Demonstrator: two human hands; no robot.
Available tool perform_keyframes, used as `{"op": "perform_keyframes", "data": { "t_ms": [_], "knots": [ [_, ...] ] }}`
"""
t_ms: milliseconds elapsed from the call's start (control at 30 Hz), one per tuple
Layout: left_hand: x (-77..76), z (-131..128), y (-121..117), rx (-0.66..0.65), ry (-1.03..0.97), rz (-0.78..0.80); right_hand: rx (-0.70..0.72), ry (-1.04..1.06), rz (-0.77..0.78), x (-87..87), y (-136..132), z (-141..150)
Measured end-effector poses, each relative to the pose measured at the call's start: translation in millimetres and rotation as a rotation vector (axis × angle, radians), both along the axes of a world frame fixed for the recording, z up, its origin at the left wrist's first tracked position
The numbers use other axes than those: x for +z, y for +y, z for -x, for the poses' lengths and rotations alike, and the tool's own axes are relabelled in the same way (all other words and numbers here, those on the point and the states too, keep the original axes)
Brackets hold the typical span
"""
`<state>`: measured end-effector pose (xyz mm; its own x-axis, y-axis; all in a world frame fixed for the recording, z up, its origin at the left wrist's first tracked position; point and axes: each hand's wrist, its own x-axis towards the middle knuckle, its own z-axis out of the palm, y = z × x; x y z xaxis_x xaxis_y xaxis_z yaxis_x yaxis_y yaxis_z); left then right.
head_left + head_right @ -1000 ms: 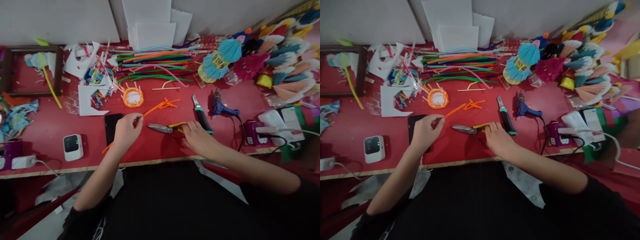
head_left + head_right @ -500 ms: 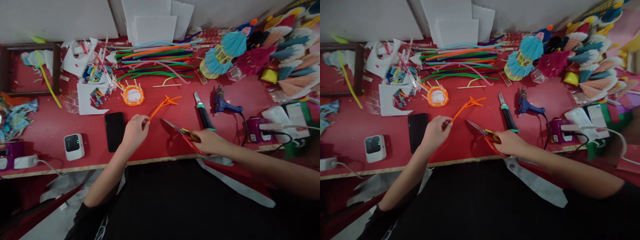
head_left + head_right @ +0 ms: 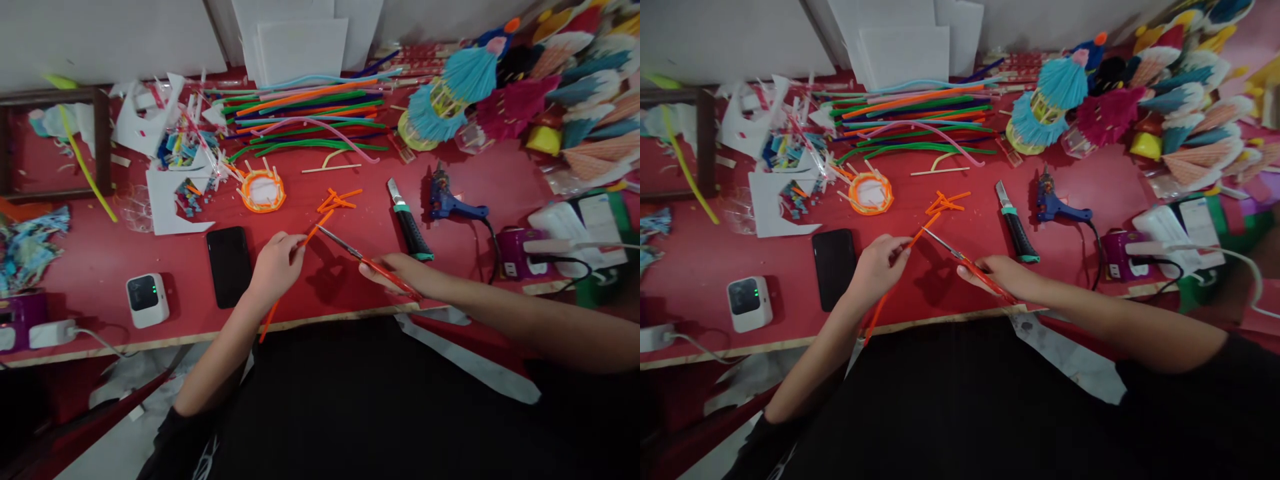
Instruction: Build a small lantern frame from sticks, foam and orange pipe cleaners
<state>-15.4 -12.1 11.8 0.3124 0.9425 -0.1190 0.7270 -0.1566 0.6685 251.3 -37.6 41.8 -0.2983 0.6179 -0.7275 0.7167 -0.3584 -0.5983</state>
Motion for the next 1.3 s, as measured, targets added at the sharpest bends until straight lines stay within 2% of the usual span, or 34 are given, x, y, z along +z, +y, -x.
{"op": "perform_keyframes", "data": {
  "t_ms": [500,633,933,1100,1300],
  "knots": [
    [-1.2,-2,2,0.002,0.029,0.015,-0.034,0.046,0.013,-4.0,-2,-3],
    [-2.8,-5,6,0.0,0.039,-0.015,-0.092,0.069,-0.006,-5.6,-7,-3],
    [-3.3,-16,25,0.015,0.108,-0.126,-0.296,0.09,0.104,-0.3,-16,8],
    [-0.4,-23,34,0.02,0.207,-0.206,-0.339,0.171,0.083,-7.0,-19,9],
    [-1.3,-31,42,0.021,0.222,-0.241,-0.444,0.424,0.139,-17.1,-20,11]
  ]
}}
